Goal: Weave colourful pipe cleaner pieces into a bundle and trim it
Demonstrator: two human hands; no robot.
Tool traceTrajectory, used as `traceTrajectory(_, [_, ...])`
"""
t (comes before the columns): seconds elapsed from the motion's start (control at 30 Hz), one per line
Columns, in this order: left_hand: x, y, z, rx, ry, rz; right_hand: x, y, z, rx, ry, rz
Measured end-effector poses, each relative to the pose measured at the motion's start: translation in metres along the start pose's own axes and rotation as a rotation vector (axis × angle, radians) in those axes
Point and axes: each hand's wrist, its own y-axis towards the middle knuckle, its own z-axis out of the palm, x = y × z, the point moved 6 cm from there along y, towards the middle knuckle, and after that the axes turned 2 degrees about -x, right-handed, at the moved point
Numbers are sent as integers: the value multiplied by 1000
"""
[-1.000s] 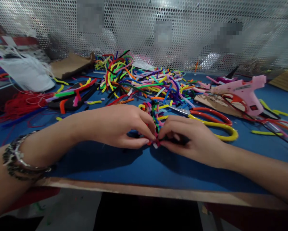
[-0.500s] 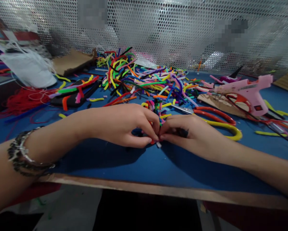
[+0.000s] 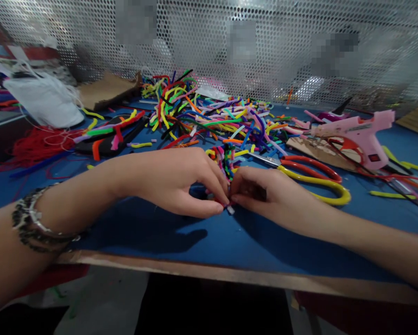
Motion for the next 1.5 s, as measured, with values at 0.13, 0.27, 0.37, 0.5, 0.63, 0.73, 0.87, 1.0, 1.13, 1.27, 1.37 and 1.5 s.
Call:
traceTrajectory(0.13, [-1,-1,-1,10,-1,-11,6,-6,-4,-92,-27,-146])
traceTrajectory(0.27, [-2,-2,-1,-5,34,-12,11,-7,1,-10,-89,-254])
traceTrajectory(0.37, [-3,-4,-1,-10,98,-4,9,-4,1,-3,-55,-211])
traceTrajectory(0.5, [-3,-6,-1,6,170,-14,5,-1,1,-37,-2,-120])
traceTrajectory(0.63, [-4,-6,0,52,145,-31,5,3,0,-51,-10,-63])
traceTrajectory(0.73, [-4,-6,0,74,146,-37,4,5,1,-33,-31,-4])
traceTrajectory(0.87, [-2,-5,-2,60,122,-33,4,6,4,-34,-64,24])
traceTrajectory(1.0, [4,-5,-7,14,-8,-31,3,3,4,-74,15,-38])
traceTrajectory(1.13, [7,-5,-9,0,-111,-37,1,-4,-15,-188,122,-67])
traceTrajectory(1.27, [5,-2,-7,-36,-40,-35,-2,-10,-47,-326,-5,-59])
traceTrajectory(1.37, [6,1,-4,-82,142,-85,-7,-8,-55,-311,-132,-107])
traceTrajectory(1.5, [12,2,2,-87,225,-105,-13,-3,-39,-101,-253,-310])
